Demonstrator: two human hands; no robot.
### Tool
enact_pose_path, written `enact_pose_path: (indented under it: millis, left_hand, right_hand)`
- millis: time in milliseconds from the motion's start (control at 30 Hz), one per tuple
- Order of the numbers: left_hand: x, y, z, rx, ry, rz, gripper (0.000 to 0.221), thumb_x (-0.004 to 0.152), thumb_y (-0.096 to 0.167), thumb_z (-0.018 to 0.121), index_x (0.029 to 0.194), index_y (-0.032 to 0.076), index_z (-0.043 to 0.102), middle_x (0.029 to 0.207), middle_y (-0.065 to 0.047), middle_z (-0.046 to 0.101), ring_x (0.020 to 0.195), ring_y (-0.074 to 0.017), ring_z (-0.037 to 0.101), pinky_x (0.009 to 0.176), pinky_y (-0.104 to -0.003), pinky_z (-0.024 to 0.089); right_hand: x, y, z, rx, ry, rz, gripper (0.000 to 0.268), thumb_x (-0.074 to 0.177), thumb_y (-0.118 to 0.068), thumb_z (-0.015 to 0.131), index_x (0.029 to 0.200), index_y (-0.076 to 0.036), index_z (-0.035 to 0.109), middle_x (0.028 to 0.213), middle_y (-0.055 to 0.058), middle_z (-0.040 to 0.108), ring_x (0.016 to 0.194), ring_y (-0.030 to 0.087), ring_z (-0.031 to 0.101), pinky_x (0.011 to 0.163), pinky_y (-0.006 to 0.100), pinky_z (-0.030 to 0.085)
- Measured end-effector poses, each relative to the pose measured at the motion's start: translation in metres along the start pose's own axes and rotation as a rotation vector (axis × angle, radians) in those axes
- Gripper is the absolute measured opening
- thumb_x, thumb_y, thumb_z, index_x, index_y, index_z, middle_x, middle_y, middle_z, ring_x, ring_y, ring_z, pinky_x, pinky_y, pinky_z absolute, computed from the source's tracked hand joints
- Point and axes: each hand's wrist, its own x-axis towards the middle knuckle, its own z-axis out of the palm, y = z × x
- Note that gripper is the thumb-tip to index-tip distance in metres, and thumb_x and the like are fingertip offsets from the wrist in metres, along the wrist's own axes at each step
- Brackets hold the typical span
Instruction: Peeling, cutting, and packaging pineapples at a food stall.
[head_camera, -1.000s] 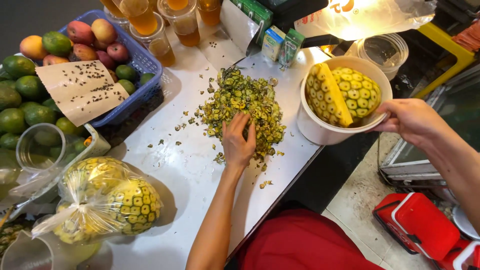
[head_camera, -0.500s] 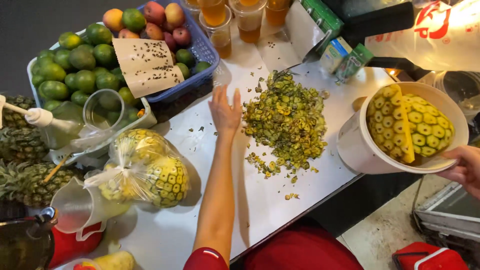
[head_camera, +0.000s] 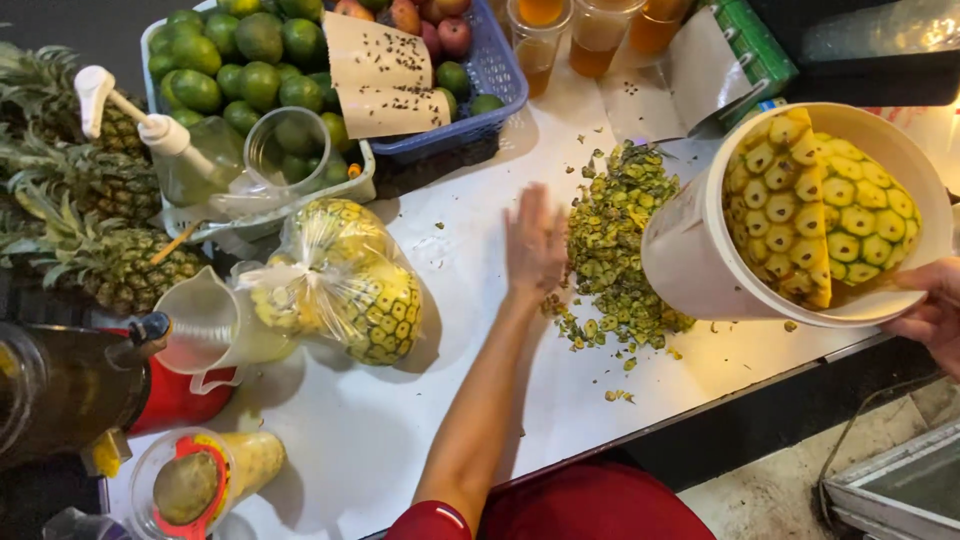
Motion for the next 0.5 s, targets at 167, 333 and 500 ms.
enact_pose_path:
  millis: [167,333,500]
  left_hand:
    - [0.005,-0.06,-0.059,0.289,0.354,-0.294,0.065,0.109,0.046,0.031,0.158,0.003,0.036,0.166,-0.019,0.034,0.159,-0.0312,0.026,0.134,-0.047,0.014]
    - [-0.019,-0.021,-0.009,0.443,0.019,0.076,0.067,0.102,0.03,0.048,0.156,-0.007,0.034,0.164,-0.023,0.033,0.155,-0.0342,0.027,0.13,-0.043,0.019]
    - [-0.07,0.029,0.03,0.102,-0.094,0.132,0.066,0.107,0.037,0.043,0.156,-0.006,0.033,0.162,-0.028,0.035,0.152,-0.0411,0.031,0.129,-0.045,0.021]
  right_hand:
    - [0.017,-0.033,0.101,0.883,-0.881,-0.099,0.022,0.105,0.019,0.04,0.11,0.038,0.051,0.106,0.046,0.066,0.102,0.049,0.07,0.09,0.057,0.058]
    - [-0.072,-0.127,0.273,0.026,-0.14,-0.132,0.019,0.099,-0.009,0.055,0.103,0.008,0.063,0.1,0.017,0.069,0.09,0.023,0.074,0.09,0.04,0.058]
    - [-0.053,-0.141,0.356,-0.029,-0.218,-0.152,0.02,0.098,-0.012,0.062,0.104,0.007,0.065,0.101,0.017,0.07,0.086,0.024,0.072,0.085,0.033,0.061]
